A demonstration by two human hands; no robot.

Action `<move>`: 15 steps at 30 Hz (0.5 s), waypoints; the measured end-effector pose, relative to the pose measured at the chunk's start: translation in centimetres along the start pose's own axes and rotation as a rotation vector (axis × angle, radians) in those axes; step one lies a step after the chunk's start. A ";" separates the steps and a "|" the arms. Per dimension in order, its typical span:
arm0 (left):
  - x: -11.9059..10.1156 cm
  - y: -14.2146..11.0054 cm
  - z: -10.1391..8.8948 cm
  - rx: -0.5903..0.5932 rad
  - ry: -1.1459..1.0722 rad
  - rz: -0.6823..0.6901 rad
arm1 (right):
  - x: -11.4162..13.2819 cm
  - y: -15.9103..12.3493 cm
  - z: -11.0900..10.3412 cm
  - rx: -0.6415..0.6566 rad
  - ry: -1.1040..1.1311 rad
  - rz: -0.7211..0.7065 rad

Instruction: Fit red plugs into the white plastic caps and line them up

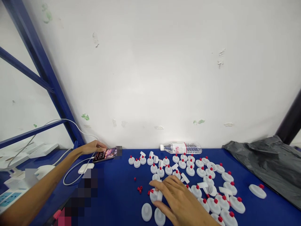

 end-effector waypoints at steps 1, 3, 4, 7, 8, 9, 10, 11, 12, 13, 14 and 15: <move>0.1 -0.3 -0.2 -0.004 -0.006 -0.003 | 0.0 0.0 0.0 0.000 -0.003 -0.003; 0.0 -0.9 -0.7 -0.024 -0.007 -0.011 | -0.1 0.0 0.1 -0.002 -0.009 -0.006; -0.2 -1.0 -1.0 -0.041 0.001 -0.016 | -0.1 0.0 0.0 -0.005 -0.010 -0.005; -2.1 -1.3 -1.8 -0.129 0.064 -0.038 | -0.2 0.0 -0.2 -0.033 0.001 0.004; -3.5 -1.4 -1.9 -0.179 0.093 -0.043 | -0.3 0.0 -0.2 -0.048 0.012 0.014; -5.3 -1.6 -1.7 -0.243 0.119 -0.041 | -0.4 0.0 -0.3 -0.064 0.027 0.029; -7.6 -2.0 -1.3 -0.307 0.138 -0.023 | -0.5 -0.1 -0.3 -0.077 0.047 0.049; -10.2 -2.6 -0.4 -0.358 0.149 0.008 | -0.6 -0.2 -0.3 -0.091 0.070 0.077; -13.1 -3.3 0.9 -0.390 0.154 0.046 | -0.7 -0.4 -0.2 -0.101 0.100 0.113; -16.1 -4.3 2.5 -0.412 0.163 0.096 | -0.9 -0.6 -0.1 -0.110 0.136 0.153; -19.2 -5.4 4.2 -0.429 0.205 0.173 | -1.0 -0.8 0.1 -0.113 0.180 0.194; -22.0 -6.6 6.1 -0.433 0.245 0.260 | -1.1 -1.0 0.3 -0.112 0.231 0.237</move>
Point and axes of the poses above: each hand's wrist, its own y-axis towards the middle knuckle, its own z-axis out of the palm, x = y × z, the point moved 6 cm from there along y, towards the middle knuckle, and after that the axes turned 11 degrees about y, right-handed, at the moved point
